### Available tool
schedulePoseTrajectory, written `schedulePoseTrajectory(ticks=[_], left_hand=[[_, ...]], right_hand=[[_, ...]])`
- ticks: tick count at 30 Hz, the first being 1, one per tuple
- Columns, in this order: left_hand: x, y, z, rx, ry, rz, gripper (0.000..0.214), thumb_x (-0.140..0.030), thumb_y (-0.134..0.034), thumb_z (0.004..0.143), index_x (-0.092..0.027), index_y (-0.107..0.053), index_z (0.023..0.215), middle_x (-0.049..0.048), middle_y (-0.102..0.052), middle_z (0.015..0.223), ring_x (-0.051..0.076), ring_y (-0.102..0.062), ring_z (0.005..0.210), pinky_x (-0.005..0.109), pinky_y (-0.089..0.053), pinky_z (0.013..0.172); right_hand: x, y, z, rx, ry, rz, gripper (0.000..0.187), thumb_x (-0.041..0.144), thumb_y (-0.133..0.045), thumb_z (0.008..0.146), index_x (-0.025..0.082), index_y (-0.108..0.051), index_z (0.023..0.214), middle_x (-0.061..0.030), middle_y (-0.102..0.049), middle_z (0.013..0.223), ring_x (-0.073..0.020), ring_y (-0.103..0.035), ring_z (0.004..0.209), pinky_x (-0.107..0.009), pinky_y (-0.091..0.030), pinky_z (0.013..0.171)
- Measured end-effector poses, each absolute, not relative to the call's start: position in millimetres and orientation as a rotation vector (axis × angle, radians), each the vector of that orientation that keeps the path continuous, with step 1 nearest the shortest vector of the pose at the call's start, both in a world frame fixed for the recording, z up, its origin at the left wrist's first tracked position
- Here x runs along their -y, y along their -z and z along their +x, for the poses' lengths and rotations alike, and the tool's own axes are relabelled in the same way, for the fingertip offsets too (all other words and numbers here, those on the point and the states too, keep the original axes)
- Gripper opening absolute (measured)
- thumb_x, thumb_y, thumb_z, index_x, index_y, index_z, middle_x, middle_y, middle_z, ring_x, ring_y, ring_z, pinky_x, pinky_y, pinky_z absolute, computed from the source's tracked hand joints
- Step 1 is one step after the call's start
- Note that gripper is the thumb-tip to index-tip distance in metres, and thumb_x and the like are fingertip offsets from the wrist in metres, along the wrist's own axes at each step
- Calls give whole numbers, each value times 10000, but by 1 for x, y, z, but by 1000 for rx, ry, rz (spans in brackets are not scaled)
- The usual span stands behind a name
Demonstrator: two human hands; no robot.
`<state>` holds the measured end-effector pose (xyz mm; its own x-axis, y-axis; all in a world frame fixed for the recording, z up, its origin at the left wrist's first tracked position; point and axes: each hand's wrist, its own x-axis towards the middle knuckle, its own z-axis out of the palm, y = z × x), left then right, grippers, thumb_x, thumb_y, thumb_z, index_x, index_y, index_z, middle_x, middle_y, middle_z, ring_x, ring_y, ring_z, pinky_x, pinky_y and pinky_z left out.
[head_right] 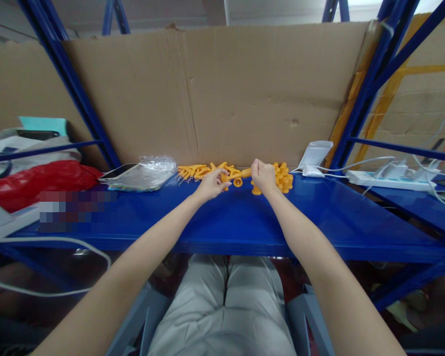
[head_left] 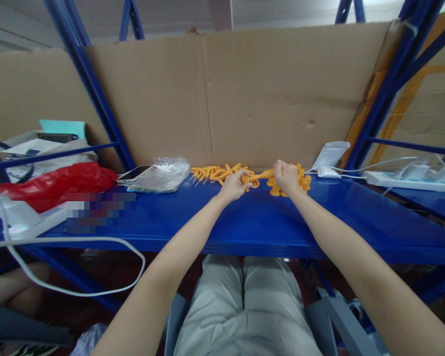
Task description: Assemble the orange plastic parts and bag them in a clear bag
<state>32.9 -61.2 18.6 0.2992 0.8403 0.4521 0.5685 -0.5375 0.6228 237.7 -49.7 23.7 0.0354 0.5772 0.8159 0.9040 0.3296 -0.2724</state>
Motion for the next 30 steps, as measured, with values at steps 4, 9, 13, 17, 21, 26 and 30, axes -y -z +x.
schedulePoseTrajectory(ticks=[4,9,13,17,21,26,30], left_hand=[[65,-20,35,-1314,-1138,2317,267,-197,-660,834,-192,-581,1089,-39,-596,629,169,-645,676,313,-500,773],[67,-21,34,-1324,-1185,2382,258,-185,-673,818,-181,-590,1062,11,-646,756,211,-667,847,349,-488,856],[62,-18,31,-1336,-1136,2355,283,-148,-679,795,-172,-578,1058,31,-662,792,230,-668,896,370,-492,878],[55,-14,28,-1362,-1104,2294,302,-126,-666,783,-174,-570,1065,33,-658,801,225,-672,858,367,-511,851],[53,-14,27,-1386,-1067,2233,283,-130,-661,781,-185,-573,1044,28,-652,782,212,-666,780,353,-525,797],[52,-15,27,-1384,-1037,2199,259,-127,-665,789,-175,-576,1028,36,-654,759,199,-657,717,340,-525,741],[51,-15,25,-1354,-1033,2200,248,-150,-683,792,-169,-584,1019,37,-662,743,191,-657,696,338,-526,728]], right_hand=[[46,-23,239,1600,397,-1365,472,322,-250,986,212,-548,638,-88,-606,602,-207,-572,602,-310,-334,592],[44,-24,237,1598,361,-1404,449,299,-274,966,219,-512,594,-85,-580,561,-207,-545,574,-315,-319,576],[45,-20,230,1613,345,-1422,440,320,-275,972,224,-508,611,-64,-551,538,-209,-532,557,-310,-310,570],[50,-19,222,1660,353,-1401,391,355,-318,969,226,-524,662,-48,-572,572,-203,-537,579,-296,-305,575],[57,-21,220,1746,380,-1364,355,394,-370,962,224,-525,692,-43,-579,591,-197,-553,601,-284,-309,581],[58,-21,223,1837,416,-1340,371,384,-328,982,211,-545,738,-58,-595,627,-202,-574,631,-289,-336,608],[53,-18,226,1797,388,-1389,436,373,-259,1000,195,-597,790,-84,-604,635,-229,-594,643,-313,-366,620]])
